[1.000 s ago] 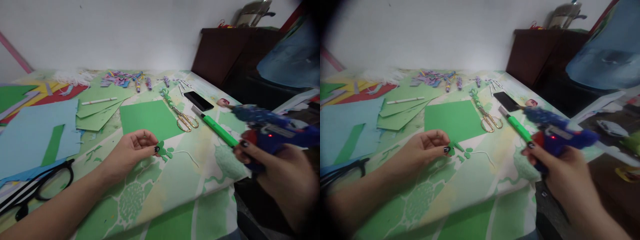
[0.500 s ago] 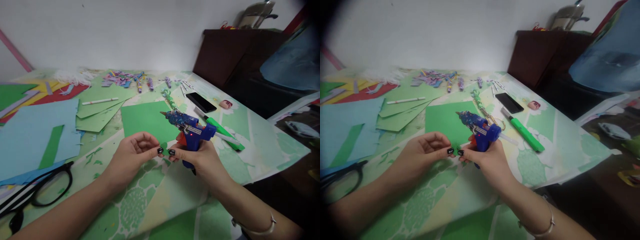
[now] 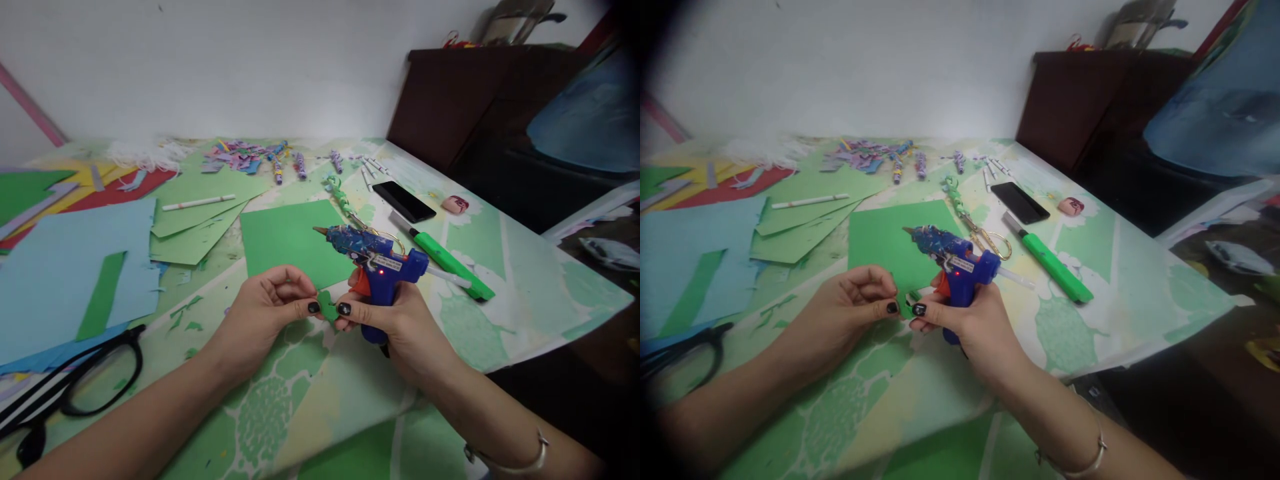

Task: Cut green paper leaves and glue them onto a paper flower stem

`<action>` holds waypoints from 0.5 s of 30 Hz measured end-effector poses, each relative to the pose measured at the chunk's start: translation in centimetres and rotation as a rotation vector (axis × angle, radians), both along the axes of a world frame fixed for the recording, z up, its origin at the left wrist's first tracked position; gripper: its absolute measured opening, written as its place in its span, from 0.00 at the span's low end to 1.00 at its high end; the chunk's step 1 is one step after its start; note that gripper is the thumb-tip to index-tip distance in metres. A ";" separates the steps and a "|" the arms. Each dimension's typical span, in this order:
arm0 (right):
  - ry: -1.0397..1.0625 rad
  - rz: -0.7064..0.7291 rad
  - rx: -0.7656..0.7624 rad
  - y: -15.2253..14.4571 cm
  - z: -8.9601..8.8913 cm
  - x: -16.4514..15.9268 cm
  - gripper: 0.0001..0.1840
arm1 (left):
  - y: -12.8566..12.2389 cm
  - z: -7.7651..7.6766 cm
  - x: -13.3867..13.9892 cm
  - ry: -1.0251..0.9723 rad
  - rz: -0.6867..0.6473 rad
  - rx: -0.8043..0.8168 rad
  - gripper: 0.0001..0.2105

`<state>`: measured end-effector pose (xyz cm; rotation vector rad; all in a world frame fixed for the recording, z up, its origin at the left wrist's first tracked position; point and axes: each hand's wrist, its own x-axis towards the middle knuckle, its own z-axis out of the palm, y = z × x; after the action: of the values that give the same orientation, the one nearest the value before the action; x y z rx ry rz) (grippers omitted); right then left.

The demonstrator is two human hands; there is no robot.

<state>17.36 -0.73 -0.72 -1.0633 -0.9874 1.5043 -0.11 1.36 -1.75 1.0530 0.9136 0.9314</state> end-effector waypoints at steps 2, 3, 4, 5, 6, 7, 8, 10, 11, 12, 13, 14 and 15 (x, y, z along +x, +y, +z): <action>-0.012 -0.010 0.005 0.0 0.0 0.0 0.15 | 0.0 0.0 0.0 -0.002 -0.001 0.002 0.08; -0.023 -0.019 0.011 0.0 0.0 -0.1 0.15 | 0.1 0.0 0.0 0.000 0.001 0.001 0.08; -0.034 -0.032 0.018 0.0 -0.1 -0.1 0.14 | 0.1 0.1 0.0 0.005 0.002 0.002 0.08; -0.044 -0.050 0.026 0.0 -0.1 -0.2 0.14 | 0.1 0.1 0.1 0.015 0.002 0.006 0.08; -0.055 -0.068 0.033 0.0 -0.1 -0.2 0.14 | 0.1 0.1 0.1 0.032 0.005 0.018 0.08; -0.067 -0.083 0.039 0.0 -0.2 -0.3 0.14 | 0.1 0.1 0.1 0.059 0.011 0.043 0.07; -0.080 -0.098 0.046 0.0 -0.2 -0.4 0.13 | 0.0 0.1 0.1 0.093 0.027 0.089 0.07; -0.107 -0.138 0.066 0.0 -0.2 -0.5 0.13 | -0.2 0.2 0.1 0.172 0.083 0.257 0.06; -0.121 -0.158 0.077 0.0 -0.2 -0.5 0.13 | -0.4 0.2 0.1 0.216 0.110 0.368 0.06; -0.128 -0.178 0.090 0.0 -0.2 -0.5 0.12 | -0.6 0.3 0.1 0.265 0.131 0.487 0.07; -0.132 -0.194 0.100 0.0 -0.2 -0.5 0.12 | -0.7 0.3 0.2 0.324 0.145 0.605 0.08; -0.133 -0.203 0.107 -0.1 -0.2 -0.5 0.12 | -0.9 0.3 0.2 0.391 0.149 0.711 0.09; -0.130 -0.201 0.111 -0.1 -0.3 -0.5 0.12 | -1.0 0.4 0.2 0.460 0.150 0.799 0.10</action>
<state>16.84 -0.81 -1.00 -1.1552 -1.0094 1.2164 0.11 0.32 -1.39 1.9581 1.0222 1.2491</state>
